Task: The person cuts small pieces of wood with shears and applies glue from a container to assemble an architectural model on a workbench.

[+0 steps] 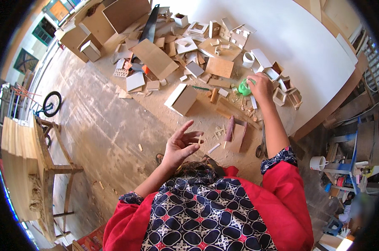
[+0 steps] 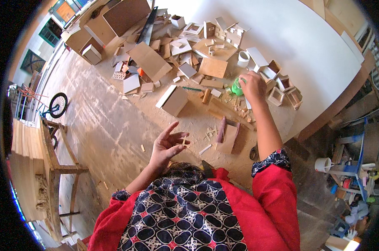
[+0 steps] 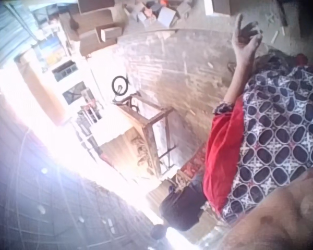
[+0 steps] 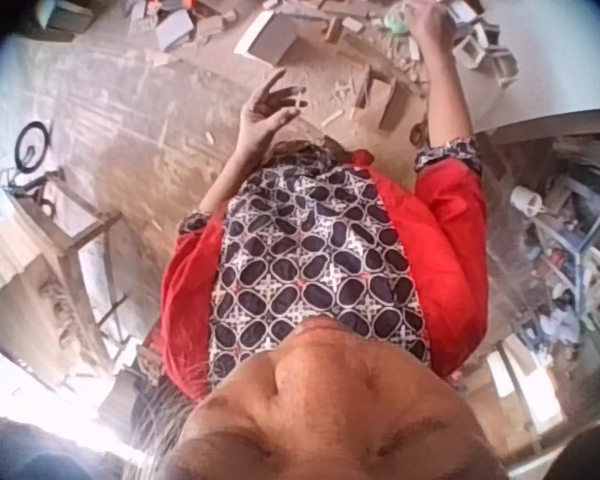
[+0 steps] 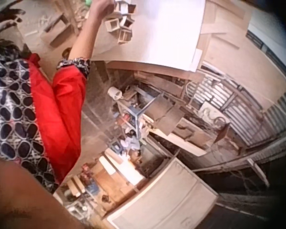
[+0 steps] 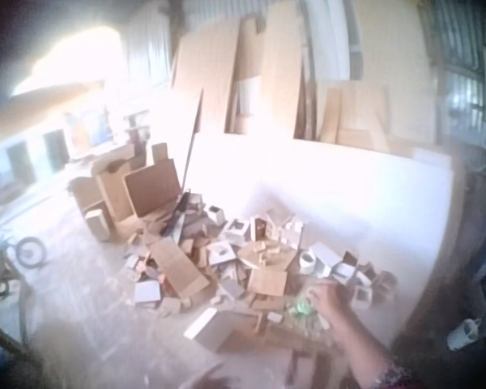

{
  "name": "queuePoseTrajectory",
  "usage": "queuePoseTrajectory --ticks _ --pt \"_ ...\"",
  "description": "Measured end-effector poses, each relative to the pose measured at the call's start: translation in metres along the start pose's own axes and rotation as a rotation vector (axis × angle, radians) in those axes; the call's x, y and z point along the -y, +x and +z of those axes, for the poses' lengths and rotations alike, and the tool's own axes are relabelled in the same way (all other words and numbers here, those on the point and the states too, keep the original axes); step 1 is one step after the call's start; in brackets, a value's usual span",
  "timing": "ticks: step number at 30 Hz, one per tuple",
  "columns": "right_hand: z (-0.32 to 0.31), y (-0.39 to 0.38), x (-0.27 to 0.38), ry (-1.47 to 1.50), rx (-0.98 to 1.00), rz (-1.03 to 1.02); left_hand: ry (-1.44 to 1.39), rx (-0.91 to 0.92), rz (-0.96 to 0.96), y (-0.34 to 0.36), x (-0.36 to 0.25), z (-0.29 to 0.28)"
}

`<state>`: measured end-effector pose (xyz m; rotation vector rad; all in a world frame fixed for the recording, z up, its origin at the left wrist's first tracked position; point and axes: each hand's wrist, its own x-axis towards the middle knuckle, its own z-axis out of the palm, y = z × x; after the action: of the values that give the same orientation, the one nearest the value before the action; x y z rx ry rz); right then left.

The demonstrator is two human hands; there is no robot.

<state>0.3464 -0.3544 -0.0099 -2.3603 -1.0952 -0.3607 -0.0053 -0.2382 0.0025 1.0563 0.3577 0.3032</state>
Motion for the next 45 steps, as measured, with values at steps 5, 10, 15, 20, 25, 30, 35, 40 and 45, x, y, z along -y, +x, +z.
queuePoseTrajectory --ticks 5,10,15,20,25,30,35,40,45 --pt "0.002 -0.005 -0.01 0.018 0.036 0.019 0.039 -0.038 0.01 0.001 0.009 -0.008" --pt "-0.009 -0.006 0.002 0.078 0.078 0.107 0.036 -0.05 -0.008 0.0 0.016 -0.011" --pt "-0.005 -0.013 -0.004 0.112 -0.064 0.006 0.07 -0.035 0.011 0.001 0.015 -0.004" --pt "0.003 -0.016 -0.015 0.144 -0.138 0.034 0.147 -0.007 0.045 0.002 0.015 0.001" --pt "-0.013 -0.023 0.007 0.253 -0.275 0.068 0.179 -0.011 0.065 0.002 0.014 0.003" --pt "-0.028 -0.03 0.012 0.362 -0.422 0.118 0.147 -0.003 0.062 0.005 0.015 0.004" --pt "-0.061 -0.051 0.053 1.022 -0.316 0.356 0.093 -0.018 0.076 0.005 0.005 0.006" --pt "-0.094 -0.096 0.111 1.291 -0.079 0.264 0.05 -0.054 0.091 0.007 -0.009 0.01" --pt "-0.093 -0.11 0.136 1.339 0.07 0.076 0.027 -0.05 0.121 0.008 -0.013 0.009"
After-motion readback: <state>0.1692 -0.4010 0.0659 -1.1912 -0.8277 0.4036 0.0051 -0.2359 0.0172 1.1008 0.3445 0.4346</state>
